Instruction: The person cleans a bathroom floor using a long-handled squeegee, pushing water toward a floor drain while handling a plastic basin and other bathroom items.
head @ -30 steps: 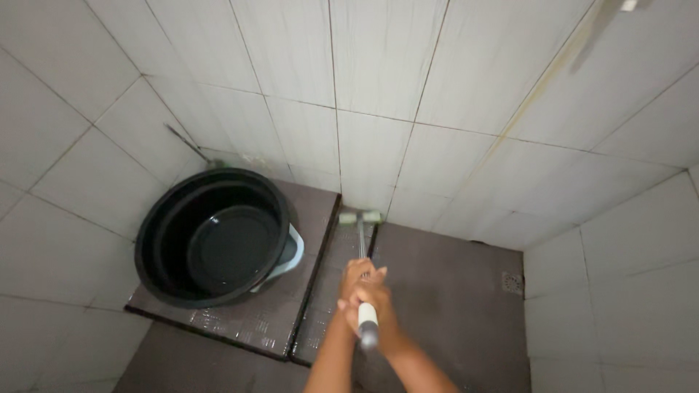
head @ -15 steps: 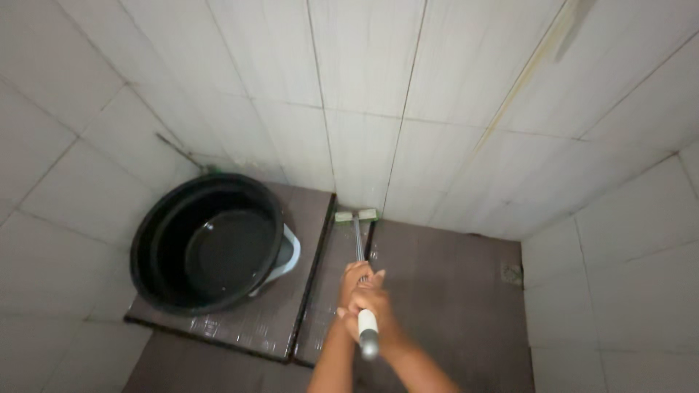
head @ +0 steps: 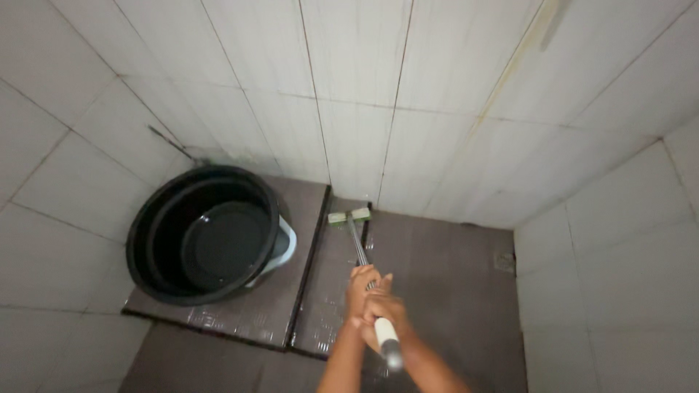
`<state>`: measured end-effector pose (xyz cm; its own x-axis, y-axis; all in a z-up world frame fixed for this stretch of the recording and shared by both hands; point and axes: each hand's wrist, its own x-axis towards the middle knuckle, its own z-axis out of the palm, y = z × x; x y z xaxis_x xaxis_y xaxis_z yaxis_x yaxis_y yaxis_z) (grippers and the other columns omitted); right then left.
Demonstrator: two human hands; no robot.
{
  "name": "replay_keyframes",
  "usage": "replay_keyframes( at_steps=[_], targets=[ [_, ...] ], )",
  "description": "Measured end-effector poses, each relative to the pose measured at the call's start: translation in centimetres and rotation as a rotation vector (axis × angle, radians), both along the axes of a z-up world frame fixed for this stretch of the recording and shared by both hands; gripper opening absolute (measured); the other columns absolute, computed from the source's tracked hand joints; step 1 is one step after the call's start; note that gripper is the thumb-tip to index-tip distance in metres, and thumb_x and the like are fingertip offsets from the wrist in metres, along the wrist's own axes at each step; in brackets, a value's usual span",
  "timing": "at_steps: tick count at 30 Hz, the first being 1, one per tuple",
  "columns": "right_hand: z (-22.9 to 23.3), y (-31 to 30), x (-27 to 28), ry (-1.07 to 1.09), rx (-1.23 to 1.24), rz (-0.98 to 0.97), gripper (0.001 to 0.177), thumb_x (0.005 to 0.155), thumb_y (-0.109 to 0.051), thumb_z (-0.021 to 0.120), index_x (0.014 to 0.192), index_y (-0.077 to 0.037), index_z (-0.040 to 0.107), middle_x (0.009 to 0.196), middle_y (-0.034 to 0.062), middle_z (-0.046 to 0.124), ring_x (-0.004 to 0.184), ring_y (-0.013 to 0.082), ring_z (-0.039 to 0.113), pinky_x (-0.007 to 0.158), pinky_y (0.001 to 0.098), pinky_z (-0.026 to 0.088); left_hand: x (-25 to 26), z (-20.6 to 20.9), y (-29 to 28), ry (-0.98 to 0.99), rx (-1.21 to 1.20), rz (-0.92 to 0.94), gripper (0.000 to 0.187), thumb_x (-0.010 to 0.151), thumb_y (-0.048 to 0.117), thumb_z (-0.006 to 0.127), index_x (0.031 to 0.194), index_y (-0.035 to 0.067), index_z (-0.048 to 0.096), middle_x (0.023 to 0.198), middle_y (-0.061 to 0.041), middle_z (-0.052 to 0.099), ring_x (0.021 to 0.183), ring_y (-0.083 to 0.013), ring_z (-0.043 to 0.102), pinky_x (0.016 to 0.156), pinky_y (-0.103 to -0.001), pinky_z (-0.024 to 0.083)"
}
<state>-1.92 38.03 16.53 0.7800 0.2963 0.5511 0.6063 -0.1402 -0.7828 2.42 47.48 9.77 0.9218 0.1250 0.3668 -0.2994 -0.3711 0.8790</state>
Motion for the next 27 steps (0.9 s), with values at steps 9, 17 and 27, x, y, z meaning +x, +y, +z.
replay_keyframes(
  at_steps=[9,17,27],
  targets=[
    [4.1,-0.9,0.2,0.135,-0.047,-0.07,0.036,0.076,-0.007,0.078,0.067,-0.007,0.044,0.064,0.0035,0.046,0.056,0.0174,0.045,0.054,0.0326,0.04,-0.7,0.9,0.1,0.109,0.079,-0.078,0.036,0.08,0.025,0.082,0.064,0.006,0.055,0.069,-0.01,0.056,0.075,-0.028,0.053,0.068,-0.044,0.044],
    [6.7,-0.4,-2.5,0.099,-0.028,0.048,0.033,0.075,-0.005,0.077,0.068,-0.007,0.045,0.068,0.0077,0.05,0.063,0.0213,0.048,0.063,0.0352,0.04,-1.3,0.5,0.0,-0.037,0.004,-0.018,0.034,0.08,0.025,0.081,0.064,0.009,0.055,0.068,-0.008,0.057,0.072,-0.027,0.054,0.072,-0.041,0.046],
    [7.1,-3.0,-10.0,0.09,-0.004,0.118,0.033,0.068,-0.004,0.079,0.066,-0.009,0.047,0.064,0.0062,0.052,0.06,0.0219,0.05,0.066,0.0348,0.038,-9.7,1.3,0.1,0.104,0.203,-0.048,0.026,0.08,0.024,0.079,0.068,0.01,0.061,0.074,-0.01,0.063,0.08,-0.0326,0.059,0.072,-0.045,0.046]
  ],
)
